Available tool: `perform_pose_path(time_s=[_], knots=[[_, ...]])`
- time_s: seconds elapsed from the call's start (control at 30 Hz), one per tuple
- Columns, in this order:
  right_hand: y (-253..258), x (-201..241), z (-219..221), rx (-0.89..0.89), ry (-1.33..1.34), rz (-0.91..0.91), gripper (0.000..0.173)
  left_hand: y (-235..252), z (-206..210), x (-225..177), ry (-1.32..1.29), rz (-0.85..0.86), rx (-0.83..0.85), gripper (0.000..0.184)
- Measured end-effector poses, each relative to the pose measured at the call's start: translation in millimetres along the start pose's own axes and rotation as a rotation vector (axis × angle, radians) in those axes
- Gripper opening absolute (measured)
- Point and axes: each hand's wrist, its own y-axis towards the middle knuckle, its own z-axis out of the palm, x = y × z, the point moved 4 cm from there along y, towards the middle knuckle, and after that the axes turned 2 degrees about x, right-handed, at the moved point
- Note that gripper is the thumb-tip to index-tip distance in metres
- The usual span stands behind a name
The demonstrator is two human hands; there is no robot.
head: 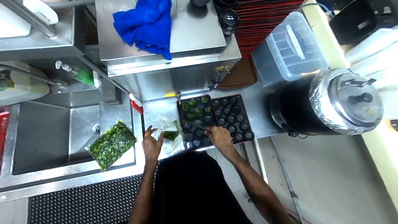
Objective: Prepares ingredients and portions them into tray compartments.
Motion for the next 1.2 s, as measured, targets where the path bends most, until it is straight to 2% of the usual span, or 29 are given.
perform_pose_path(time_s=[0.3,0.53,0.7,0.93,1.2], knots=[[11.5,30.0,4.7,0.043,-0.162,0.038,0.035,-6.0,-0.4,5.7,-0.013,-0.010,-0.015,0.066],[15.4,31.7,0.5,0.051,-0.179,0.042,0.034,-5.3,0.4,4.8,-0.016,-0.008,-0.016,0.065],[10.1,8.7,-9.5,0.004,-0.048,0.051,0.032,-4.9,-1.4,5.2,-0.013,-0.013,-0.012,0.066],[8.4,-55.5,-28.3,-0.116,0.198,0.132,0.028,-3.8,0.2,6.4,-0.016,-0.022,0.012,0.063],[33.0,-95.5,-26.5,-0.163,0.176,0.331,0.029,-1.4,0.2,3.2,0.062,-0.053,0.044,0.071]])
